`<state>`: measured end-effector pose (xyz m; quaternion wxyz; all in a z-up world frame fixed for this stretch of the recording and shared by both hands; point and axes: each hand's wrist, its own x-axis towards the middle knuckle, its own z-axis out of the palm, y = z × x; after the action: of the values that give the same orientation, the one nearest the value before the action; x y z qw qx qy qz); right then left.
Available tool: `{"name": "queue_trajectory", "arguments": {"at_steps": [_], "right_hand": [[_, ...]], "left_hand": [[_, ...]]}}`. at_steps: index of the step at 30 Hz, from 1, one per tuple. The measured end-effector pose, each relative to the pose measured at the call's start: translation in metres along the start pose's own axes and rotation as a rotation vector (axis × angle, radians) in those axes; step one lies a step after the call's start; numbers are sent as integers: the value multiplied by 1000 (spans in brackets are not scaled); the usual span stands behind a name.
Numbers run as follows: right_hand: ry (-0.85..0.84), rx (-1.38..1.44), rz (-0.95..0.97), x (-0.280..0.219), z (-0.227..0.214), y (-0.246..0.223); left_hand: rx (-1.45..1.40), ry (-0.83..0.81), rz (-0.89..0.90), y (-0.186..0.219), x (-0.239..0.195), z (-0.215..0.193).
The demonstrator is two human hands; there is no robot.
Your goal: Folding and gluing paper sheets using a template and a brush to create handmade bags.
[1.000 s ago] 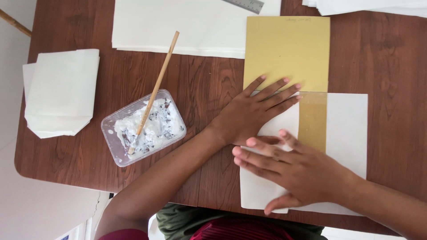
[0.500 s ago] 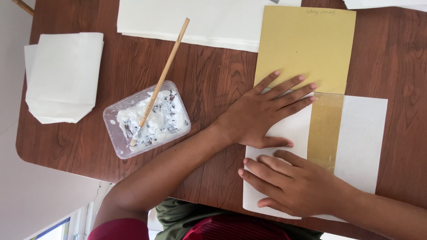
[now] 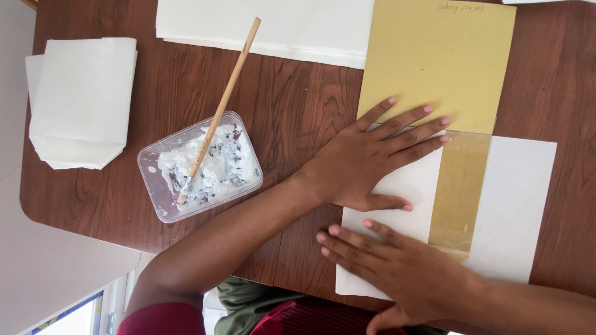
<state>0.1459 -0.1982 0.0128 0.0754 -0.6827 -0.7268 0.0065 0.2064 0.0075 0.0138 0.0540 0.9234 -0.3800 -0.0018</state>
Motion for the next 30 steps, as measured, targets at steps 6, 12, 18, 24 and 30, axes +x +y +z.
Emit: {"name": "queue_trajectory", "arguments": {"at_steps": [6, 12, 18, 24, 30], "right_hand": [[-28, 35, -80, -10, 16, -24], [13, -20, -163, -11, 21, -34], [48, -37, -164, -11, 20, -31], [131, -78, -159, -10, 16, -26], [106, 281, -203, -10, -10, -14]], "left_hand": [[-23, -2, -7, 0, 0, 0], [-41, 24, -16, 1, 0, 0], [-5, 149, 0, -9, 4, 17], [-94, 113, -14, -11, 8, 4], [33, 54, -57, -8, 10, 2]]}}
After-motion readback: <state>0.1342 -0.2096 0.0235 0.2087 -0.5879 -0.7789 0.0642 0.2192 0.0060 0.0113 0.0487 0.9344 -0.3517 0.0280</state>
